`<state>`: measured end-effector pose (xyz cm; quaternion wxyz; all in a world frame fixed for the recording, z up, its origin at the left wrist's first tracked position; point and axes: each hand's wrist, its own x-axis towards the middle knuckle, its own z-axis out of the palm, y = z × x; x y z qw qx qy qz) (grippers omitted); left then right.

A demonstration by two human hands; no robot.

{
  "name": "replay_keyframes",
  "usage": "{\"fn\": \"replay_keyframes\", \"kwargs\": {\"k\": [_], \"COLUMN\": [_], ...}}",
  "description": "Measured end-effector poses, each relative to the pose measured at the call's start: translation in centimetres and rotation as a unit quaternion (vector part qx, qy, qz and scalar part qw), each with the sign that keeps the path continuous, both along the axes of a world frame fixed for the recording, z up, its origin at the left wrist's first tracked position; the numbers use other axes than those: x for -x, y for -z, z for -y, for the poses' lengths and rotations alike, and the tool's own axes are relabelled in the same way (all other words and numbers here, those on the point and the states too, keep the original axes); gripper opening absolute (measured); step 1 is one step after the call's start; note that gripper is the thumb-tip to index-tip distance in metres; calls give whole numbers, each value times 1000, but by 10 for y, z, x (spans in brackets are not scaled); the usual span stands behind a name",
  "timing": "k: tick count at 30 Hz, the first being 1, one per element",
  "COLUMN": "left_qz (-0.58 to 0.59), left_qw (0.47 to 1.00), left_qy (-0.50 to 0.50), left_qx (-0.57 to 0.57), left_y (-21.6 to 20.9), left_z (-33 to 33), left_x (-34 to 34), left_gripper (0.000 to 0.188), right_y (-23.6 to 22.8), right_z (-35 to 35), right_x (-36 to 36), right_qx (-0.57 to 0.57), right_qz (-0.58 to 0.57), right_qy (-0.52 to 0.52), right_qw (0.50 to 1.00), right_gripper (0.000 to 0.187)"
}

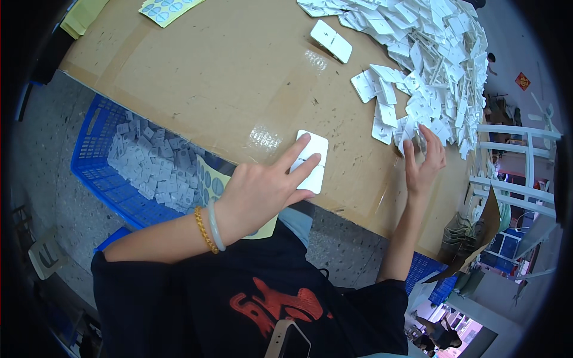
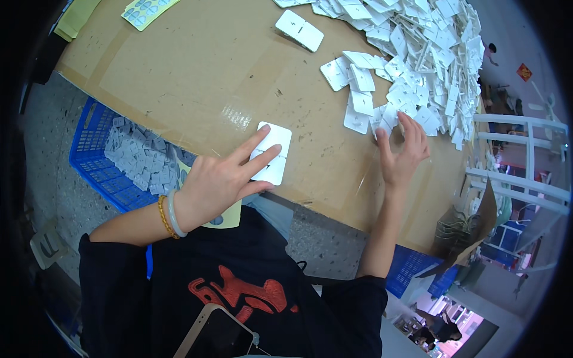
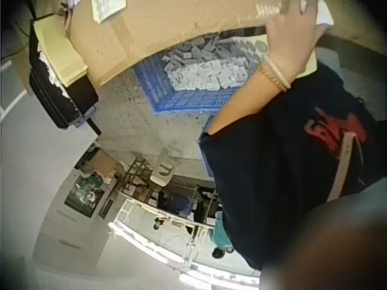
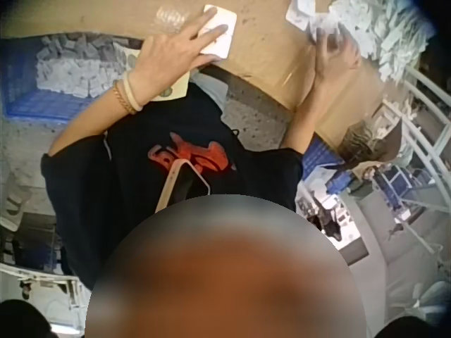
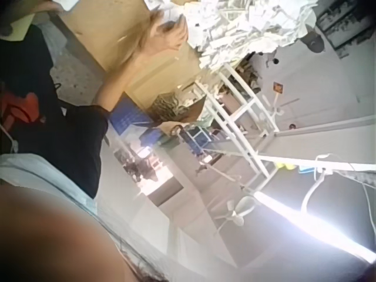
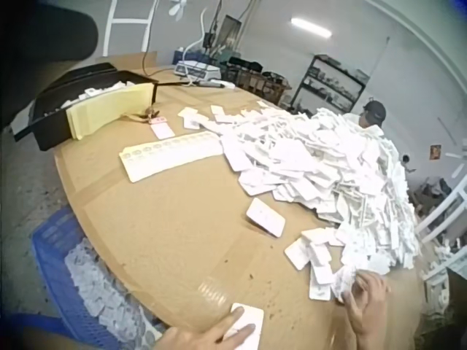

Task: Applying small round stickers to rectangular white cards at a workstation.

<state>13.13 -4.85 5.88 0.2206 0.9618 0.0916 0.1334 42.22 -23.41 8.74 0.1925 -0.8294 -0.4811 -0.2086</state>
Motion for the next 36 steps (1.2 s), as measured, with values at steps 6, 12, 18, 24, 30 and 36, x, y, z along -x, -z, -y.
{"fn": "replay_keyframes", "kwargs": {"k": [6,12,18,24,30,36], "left_qz": [10,-5,-32,-20,0,-28], "left_qw": [1000,1000,999,998,995,998], "left_qy": [-19,-25,-22,-9,-31,0], "left_qx": [-10,-11,-15,63,92,63], "left_y": [5,0,-1,-10,-9,-10], "left_z": [2,-3,-2,-9,-21,-23], "left_x": [-5,-1,-2,0,5,-1], "left_gripper": [58,60,65,76,76,73], "right_y": [2,-35,-16,-14,-15,-11], "right_z": [-64,-32,-26,-54,-39,2], "right_x": [23,49,130,50,47,61], "right_qx": [106,49,181,88,116,-40], "right_qz": [35,-122,-97,-37,-81,-576], "right_qy": [211,193,62,138,92,136], "right_qw": [971,972,977,986,986,805], "right_gripper": [52,39,48,46,27,25]}}
